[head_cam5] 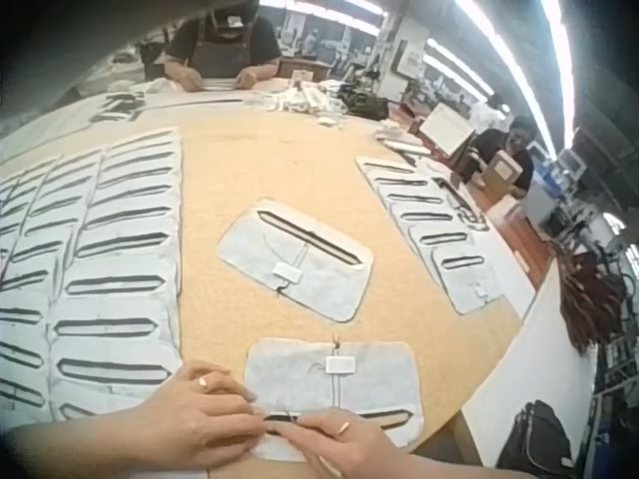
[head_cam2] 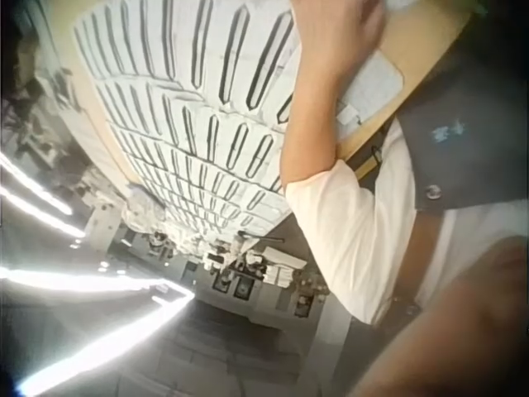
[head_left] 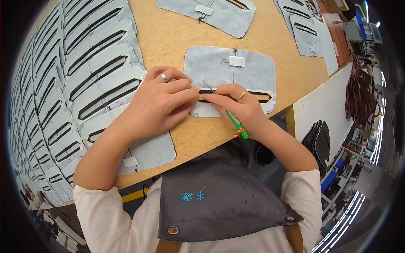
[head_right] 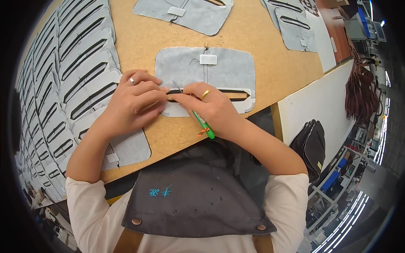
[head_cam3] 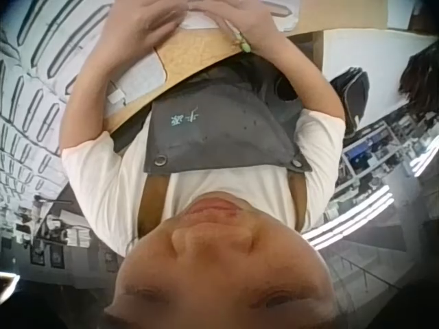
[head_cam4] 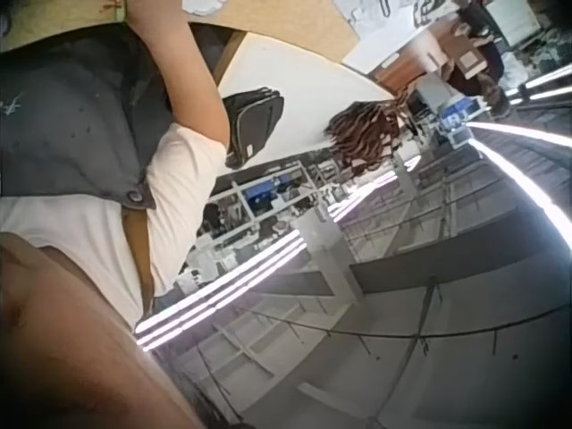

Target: Assembling and inspecting leather wallets and zippered pouches.

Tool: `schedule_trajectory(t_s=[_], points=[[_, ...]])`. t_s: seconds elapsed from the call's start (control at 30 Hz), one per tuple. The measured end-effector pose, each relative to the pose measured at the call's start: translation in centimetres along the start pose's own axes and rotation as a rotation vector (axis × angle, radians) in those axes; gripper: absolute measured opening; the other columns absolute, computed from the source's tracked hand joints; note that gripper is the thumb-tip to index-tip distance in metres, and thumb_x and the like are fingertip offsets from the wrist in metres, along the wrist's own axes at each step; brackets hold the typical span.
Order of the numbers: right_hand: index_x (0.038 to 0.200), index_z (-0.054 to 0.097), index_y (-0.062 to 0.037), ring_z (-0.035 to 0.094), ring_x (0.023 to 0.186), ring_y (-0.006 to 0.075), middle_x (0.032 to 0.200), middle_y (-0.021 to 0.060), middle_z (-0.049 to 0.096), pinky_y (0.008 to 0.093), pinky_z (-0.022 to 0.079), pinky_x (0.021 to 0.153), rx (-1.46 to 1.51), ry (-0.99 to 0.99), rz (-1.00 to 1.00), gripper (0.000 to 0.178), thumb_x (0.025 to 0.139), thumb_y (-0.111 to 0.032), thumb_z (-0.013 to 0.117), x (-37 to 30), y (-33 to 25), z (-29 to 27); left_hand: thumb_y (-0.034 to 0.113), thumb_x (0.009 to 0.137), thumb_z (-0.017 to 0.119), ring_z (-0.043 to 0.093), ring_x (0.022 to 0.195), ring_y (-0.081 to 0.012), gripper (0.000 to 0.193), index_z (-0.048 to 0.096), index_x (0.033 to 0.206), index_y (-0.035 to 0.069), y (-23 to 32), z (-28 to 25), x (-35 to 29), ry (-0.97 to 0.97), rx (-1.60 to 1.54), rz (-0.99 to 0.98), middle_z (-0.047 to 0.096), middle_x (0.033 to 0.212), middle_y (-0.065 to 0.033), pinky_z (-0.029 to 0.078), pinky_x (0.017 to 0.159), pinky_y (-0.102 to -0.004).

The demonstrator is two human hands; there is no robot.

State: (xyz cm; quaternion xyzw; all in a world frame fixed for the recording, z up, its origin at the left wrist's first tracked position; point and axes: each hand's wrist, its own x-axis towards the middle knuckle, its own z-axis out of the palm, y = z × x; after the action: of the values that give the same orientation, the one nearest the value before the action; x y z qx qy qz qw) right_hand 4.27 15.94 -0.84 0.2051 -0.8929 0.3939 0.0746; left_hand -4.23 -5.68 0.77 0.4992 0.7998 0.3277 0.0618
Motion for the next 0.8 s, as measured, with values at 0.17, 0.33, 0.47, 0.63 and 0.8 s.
schedule_trajectory(t_s=[0.17, 0.33, 0.47, 0.63, 0.8], points=[[0.107, 0.063, -0.0037, 0.052, 0.077, 0.0176, 0.093, 0.0023, 0.057, 0.0302, 0.046, 0.069, -0.235, -0.137, -0.173, 0.036, 0.071, -0.006, 0.060, 0.7, -0.3, -0.8, 0.007, 0.068, 0.071, 0.056, 0.099, -0.0206, 0.018, 0.064, 0.084, 0.009, -0.1, 0.1, -0.2, 0.028, 0.043, 0.052, 0.062, 0.091, 0.0011, 0.037, 0.093, -0.0396], [0.106, 0.063, -0.0037, 0.052, 0.077, 0.0171, 0.093, 0.0016, 0.057, 0.0292, 0.045, 0.069, -0.273, -0.157, -0.277, 0.035, 0.072, -0.008, 0.059, 0.9, 0.0, -1.2, 0.007, 0.067, 0.071, 0.056, 0.098, -0.0207, 0.017, 0.063, 0.081, 0.009, 0.1, 0.1, 0.1, 0.014, 0.076, 0.064, 0.062, 0.091, 0.0015, 0.038, 0.091, -0.0392], [0.109, 0.066, -0.0072, 0.051, 0.081, 0.0191, 0.098, 0.0005, 0.058, 0.0292, 0.047, 0.072, -0.275, -0.222, -0.314, 0.037, 0.072, -0.008, 0.059, 0.2, -0.3, -1.8, 0.007, 0.069, 0.070, 0.055, 0.097, -0.0204, 0.014, 0.062, 0.080, 0.009, 0.0, 0.3, -0.1, 0.016, 0.061, 0.027, 0.061, 0.090, 0.0017, 0.037, 0.092, -0.0384], [0.105, 0.066, -0.0056, 0.056, 0.089, 0.0213, 0.101, 0.0036, 0.059, 0.0307, 0.047, 0.078, -0.249, -0.114, -0.260, 0.034, 0.071, -0.005, 0.063, -1.6, 0.1, -2.3, 0.008, 0.071, 0.069, 0.054, 0.097, -0.0209, 0.016, 0.061, 0.085, 0.010, -0.2, 0.2, -0.1, 0.000, -0.019, -0.015, 0.061, 0.092, 0.0009, 0.034, 0.094, -0.0364], [0.112, 0.058, -0.0046, 0.054, 0.105, 0.0290, 0.116, 0.0109, 0.054, 0.0378, 0.044, 0.089, -0.402, 0.110, 0.037, 0.044, 0.073, -0.019, 0.073, -4.8, -0.4, -4.1, 0.009, 0.074, 0.068, 0.052, 0.101, -0.0229, 0.028, 0.056, 0.100, 0.010, -0.6, -0.5, -0.1, -0.043, -0.239, -0.110, 0.061, 0.096, -0.0019, 0.031, 0.098, -0.0369]])
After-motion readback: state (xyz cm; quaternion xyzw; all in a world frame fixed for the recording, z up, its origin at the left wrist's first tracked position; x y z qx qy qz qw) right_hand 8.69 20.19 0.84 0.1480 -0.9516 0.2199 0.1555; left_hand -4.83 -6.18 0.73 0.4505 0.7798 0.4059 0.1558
